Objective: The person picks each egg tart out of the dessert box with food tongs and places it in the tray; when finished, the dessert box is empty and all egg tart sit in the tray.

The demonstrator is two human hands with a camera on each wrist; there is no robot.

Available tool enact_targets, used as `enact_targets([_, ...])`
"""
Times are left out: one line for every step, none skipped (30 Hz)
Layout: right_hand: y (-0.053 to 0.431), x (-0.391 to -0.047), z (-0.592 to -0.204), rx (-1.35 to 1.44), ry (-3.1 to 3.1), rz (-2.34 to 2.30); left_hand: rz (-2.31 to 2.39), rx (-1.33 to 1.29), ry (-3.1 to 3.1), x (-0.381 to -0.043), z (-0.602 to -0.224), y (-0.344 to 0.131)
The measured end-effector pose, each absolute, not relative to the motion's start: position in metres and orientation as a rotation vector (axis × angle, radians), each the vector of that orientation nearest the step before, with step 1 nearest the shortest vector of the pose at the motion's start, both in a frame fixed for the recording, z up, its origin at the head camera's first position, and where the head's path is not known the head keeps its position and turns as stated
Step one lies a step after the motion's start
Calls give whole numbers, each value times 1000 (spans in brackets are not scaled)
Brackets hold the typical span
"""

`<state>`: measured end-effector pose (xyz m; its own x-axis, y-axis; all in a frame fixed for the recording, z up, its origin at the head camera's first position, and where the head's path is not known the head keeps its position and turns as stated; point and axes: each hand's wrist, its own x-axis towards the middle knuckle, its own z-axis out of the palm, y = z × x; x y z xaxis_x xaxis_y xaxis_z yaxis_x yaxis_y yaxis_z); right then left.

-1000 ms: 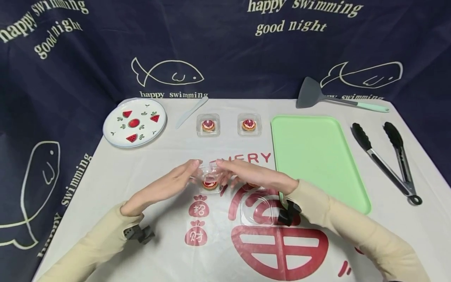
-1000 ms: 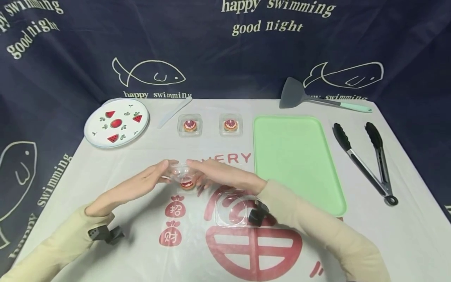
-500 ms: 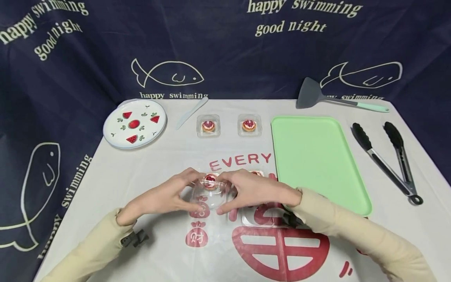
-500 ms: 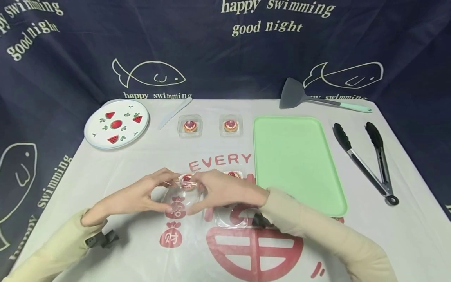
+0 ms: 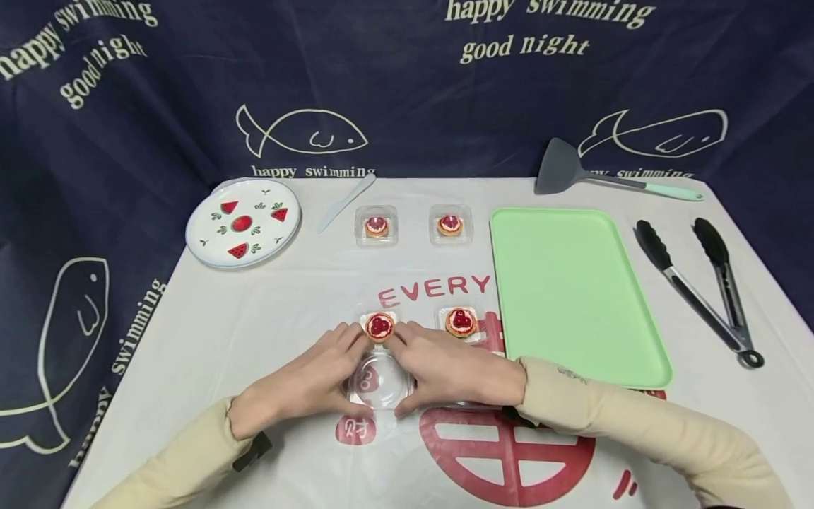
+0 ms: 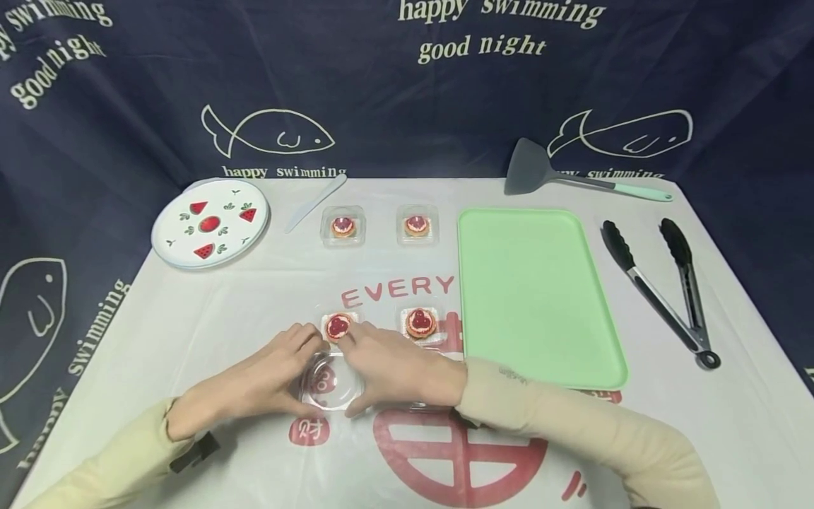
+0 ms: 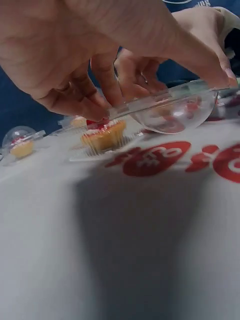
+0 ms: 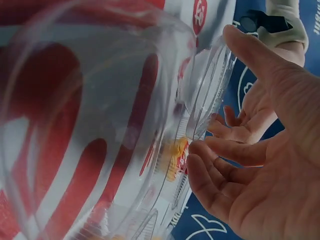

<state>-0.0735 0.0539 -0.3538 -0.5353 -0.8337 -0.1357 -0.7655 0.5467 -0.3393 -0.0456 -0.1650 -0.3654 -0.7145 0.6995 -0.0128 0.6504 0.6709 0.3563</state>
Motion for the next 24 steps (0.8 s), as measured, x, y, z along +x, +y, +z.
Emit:
enact_targets([54, -73, -354, -1335, 2509, -343, 484, 1105, 2738, -45, -367, -165])
enact_targets([54, -72, -355, -1337, 2510, -344, 475, 1100, 2743, -44, -367, -164])
enact_targets([54, -71, -355, -1337, 2514, -347, 465, 1096, 2748, -43, -368, -164])
enact_targets([54, -70, -355, -1340, 2522, -342, 453, 1089, 2751, -42, -369, -163])
enact_targets([54, -69, -356, -1342, 2531, -334, 443, 1091, 2757, -41, -370, -163])
enact_targets([54, -69, -356, -1339, 2539, -330, 440, 1096, 2763, -40, -370, -163])
enact_targets([54, -68, -356, -1339, 2546, -326, 439, 1103, 2768, -40, -371, -163])
enact_targets([54, -67, -356, -1341, 2552, -323, 434, 1112, 2773, -39, -372, -162])
enact_targets([54, -67, -356, -1344, 2560, -319, 435, 1120, 2778, -39, -373, -162])
enact_targets([54, -66, -356, -1348, 2564, -315, 438, 1127, 2780, -38, -374, -162])
enact_targets([54, -65, -357, -1352, 2570, -311, 443, 1133, 2782, -37, -374, -162])
enact_targets([54, -65, -357, -1355, 2574, -310, 445, 1139, 2784, -37, -375, -162])
enact_targets([54, -65, -357, -1358, 2579, -308, 445, 1140, 2787, -36, -375, -162])
enact_targets([54, -64, -357, -1360, 2582, -304, 446, 1142, 2790, -36, -376, -162])
enact_targets([54, -64, -357, -1362, 2584, -297, 450, 1143, 2790, -36, -376, -162])
enact_targets([54, -64, -357, -1364, 2586, -288, 448, 1145, 2792, -36, -377, -162])
enact_targets([54, -64, -357, -1367, 2587, -280, 442, 1145, 2795, -35, -377, -161])
enact_targets([54, -64, -357, -1369, 2588, -273, 435, 1140, 2798, -35, -377, -161])
enact_targets([54, -64, -357, -1371, 2589, -266, 426, 1135, 2802, -35, -377, -161])
enact_targets([54, -63, -357, -1375, 2590, -260, 416, 1130, 2805, -34, -377, -161])
enact_targets([54, -63, -357, -1379, 2592, -250, 405, 1125, 2808, -34, -377, -161])
enact_targets([54, -63, -357, -1385, 2593, -243, 392, 1119, 2812, -34, -377, -161])
enact_targets([54, -63, -357, -1390, 2593, -239, 379, 1114, 2817, -34, -377, -161])
enact_targets([55, -63, -357, -1394, 2590, -240, 370, 1110, 2819, -34, -377, -161])
